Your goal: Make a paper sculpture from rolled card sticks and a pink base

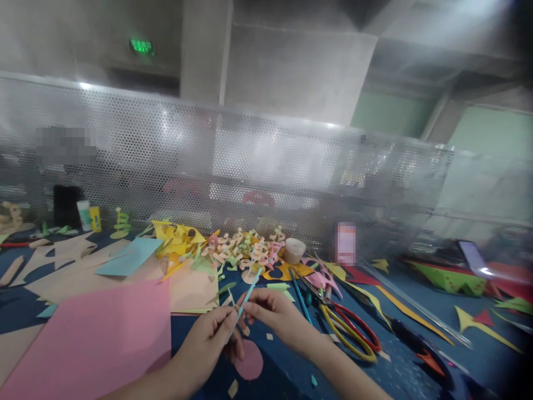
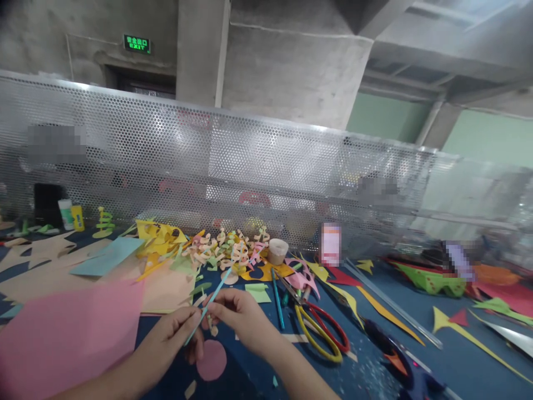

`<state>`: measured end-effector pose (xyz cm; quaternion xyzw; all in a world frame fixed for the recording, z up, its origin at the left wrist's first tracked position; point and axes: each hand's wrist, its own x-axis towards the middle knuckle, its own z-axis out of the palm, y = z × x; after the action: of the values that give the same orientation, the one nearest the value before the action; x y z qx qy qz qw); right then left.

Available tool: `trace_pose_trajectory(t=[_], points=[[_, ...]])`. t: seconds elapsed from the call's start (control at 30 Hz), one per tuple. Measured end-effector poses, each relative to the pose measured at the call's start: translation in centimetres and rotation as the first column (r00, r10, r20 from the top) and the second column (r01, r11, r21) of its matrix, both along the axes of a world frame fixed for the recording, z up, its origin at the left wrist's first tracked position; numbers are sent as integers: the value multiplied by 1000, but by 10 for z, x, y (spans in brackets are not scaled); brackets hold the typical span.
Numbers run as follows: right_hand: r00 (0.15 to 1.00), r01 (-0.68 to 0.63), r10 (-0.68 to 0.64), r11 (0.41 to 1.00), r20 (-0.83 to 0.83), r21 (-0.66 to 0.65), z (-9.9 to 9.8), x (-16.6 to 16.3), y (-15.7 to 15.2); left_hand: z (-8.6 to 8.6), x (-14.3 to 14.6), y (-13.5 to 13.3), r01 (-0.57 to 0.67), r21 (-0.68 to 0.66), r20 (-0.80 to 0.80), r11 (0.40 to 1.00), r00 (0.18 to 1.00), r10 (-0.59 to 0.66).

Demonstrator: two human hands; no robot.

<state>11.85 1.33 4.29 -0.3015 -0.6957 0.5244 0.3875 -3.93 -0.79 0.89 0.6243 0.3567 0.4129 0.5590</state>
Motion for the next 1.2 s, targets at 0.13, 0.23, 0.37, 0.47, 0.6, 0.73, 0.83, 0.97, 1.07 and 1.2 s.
trace_pose_trajectory(t=[0.13,0.23,0.37,0.47,0.6,0.73,0.83,0.97,1.07,1.2], points=[[998,-40,40,999,44,-11,2,4,0,4,1,-2,113,-27,44,993,993,-112],[997,-47,49,998,51,-39,2,5,0,8,0,-3,114,40,6,993,993,-114],[1000,10,-10,999,11,-30,10,10,0,10,-3,-3,-69,179,-121,981,988,91],[996,61,-65,996,66,60,19,15,-1,12,-4,-4,-216,224,-168,951,952,255],[957,55,-98,985,273,161,22,18,-5,15,-4,-5,-235,239,-249,942,923,293],[921,48,-117,981,371,190,16,14,-16,15,1,-8,-100,369,-411,924,874,259],[917,97,-168,974,363,207,12,16,-27,12,3,-11,-36,474,-474,880,831,290],[889,211,-300,939,347,272,9,32,-36,9,4,-15,58,522,-507,851,824,255],[883,292,-367,917,292,271,4,47,-38,11,2,-20,201,519,-537,831,832,135],[906,348,-380,919,185,183,-4,55,-44,14,1,-25,366,499,-589,786,808,-2]])
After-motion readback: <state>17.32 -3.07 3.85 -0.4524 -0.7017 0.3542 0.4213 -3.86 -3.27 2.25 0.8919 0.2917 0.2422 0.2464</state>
